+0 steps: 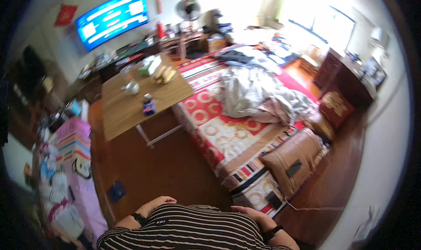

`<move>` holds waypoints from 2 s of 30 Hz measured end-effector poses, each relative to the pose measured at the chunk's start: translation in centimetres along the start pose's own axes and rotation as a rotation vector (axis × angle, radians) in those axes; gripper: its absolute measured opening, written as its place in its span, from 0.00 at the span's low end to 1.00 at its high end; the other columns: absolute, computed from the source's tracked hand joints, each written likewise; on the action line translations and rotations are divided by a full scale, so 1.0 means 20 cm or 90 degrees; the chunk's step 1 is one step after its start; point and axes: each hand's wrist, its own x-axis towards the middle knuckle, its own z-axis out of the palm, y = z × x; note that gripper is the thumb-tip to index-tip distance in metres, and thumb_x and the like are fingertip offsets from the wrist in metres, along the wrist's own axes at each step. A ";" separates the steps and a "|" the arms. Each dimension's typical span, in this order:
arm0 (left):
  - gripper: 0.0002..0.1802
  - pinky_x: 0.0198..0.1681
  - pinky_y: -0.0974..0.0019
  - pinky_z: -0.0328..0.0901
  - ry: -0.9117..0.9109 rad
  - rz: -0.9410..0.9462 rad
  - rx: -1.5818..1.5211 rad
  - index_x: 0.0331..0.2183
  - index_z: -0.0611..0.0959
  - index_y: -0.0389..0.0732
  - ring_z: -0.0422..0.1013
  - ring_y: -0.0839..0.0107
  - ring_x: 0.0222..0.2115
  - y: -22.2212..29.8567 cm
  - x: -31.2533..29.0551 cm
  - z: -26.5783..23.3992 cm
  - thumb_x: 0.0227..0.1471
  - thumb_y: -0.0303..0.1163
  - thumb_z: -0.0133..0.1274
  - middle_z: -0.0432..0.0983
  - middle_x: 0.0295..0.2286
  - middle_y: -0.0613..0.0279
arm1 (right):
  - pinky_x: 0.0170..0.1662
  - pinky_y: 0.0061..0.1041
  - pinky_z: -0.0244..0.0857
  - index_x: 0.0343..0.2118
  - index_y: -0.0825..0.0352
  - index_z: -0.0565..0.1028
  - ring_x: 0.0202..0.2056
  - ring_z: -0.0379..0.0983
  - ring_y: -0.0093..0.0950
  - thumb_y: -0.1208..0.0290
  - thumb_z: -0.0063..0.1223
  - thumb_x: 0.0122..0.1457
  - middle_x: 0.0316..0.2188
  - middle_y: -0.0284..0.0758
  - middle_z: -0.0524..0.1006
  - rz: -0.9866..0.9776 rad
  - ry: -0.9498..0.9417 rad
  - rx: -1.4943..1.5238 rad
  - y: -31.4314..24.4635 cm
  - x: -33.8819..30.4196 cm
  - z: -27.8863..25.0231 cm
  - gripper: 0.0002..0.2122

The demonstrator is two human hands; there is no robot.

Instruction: Fold various pieces of clothing and a pillowcase on a bed.

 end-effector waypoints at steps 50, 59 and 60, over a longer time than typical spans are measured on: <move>0.23 0.51 0.68 0.57 0.249 -0.175 -0.838 0.51 0.65 0.33 0.60 0.69 0.49 -1.53 -1.27 -3.69 0.58 0.36 0.39 0.64 0.49 0.56 | 0.52 0.26 0.57 0.55 0.66 0.61 0.50 0.63 0.27 0.73 0.51 0.54 0.49 0.38 0.69 0.170 -0.009 -0.453 -2.09 3.64 2.40 0.24; 0.25 0.54 0.67 0.55 0.024 -0.266 -0.723 0.53 0.63 0.32 0.58 0.67 0.52 -1.73 -1.07 -5.00 0.58 0.37 0.40 0.61 0.51 0.55 | 0.52 0.27 0.58 0.54 0.66 0.62 0.50 0.63 0.27 0.72 0.51 0.54 0.49 0.38 0.69 0.180 0.153 -0.249 -2.20 3.87 3.08 0.23; 0.25 0.54 0.67 0.55 -0.009 -0.313 -0.754 0.53 0.62 0.32 0.57 0.67 0.52 -1.73 -0.95 -5.11 0.58 0.37 0.40 0.61 0.52 0.55 | 0.52 0.27 0.58 0.54 0.66 0.62 0.49 0.63 0.27 0.72 0.51 0.54 0.49 0.38 0.69 0.178 0.155 -0.243 -2.24 3.93 3.15 0.23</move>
